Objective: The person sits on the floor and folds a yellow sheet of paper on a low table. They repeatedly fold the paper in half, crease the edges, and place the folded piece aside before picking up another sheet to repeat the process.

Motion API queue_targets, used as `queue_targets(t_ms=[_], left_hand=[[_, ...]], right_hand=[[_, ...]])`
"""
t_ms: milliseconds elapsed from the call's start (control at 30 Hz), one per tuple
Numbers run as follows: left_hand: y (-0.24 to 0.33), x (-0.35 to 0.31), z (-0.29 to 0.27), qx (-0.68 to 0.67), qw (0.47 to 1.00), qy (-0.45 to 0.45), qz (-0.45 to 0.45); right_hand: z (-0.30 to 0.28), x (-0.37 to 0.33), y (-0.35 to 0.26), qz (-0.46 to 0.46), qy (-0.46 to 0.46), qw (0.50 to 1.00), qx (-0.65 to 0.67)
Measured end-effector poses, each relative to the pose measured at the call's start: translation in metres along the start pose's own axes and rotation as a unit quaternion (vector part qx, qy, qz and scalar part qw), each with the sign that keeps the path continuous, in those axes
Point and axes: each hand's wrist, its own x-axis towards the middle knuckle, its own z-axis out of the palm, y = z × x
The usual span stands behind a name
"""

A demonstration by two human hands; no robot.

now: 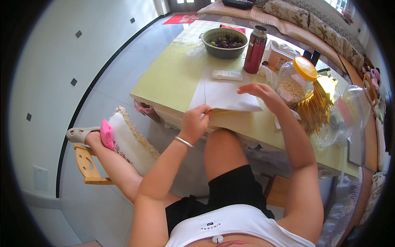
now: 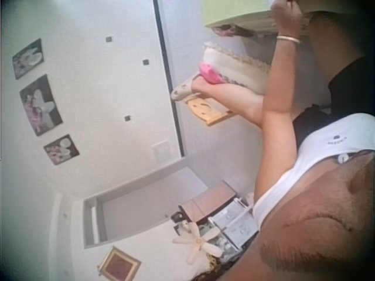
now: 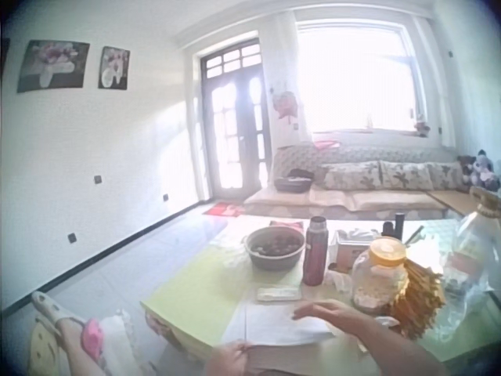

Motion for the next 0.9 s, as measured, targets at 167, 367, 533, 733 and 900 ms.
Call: queue_targets(t_ms=[167,367,533,733,900], left_hand=[[-0.027,0.033,0.011,-0.096,0.994,0.020,-0.051],[-0.033,0.051,0.016,-0.069,0.986,0.055,-0.141],[-0.032,0.042,0.031,0.009,0.989,0.086,-0.119],[-0.037,0.043,0.041,0.172,0.974,0.103,-0.107],[-0.035,0.044,0.048,0.222,0.966,0.104,-0.087]], right_hand=[[-0.018,-0.047,0.034,-0.003,0.075,0.979,-0.190],[-0.002,-0.017,0.057,0.058,0.252,0.932,-0.255],[0.001,-0.012,0.074,0.007,0.332,0.871,-0.363],[0.016,-0.006,0.070,0.026,0.358,0.795,-0.489],[0.016,-0.005,0.072,0.034,0.366,0.758,-0.539]])
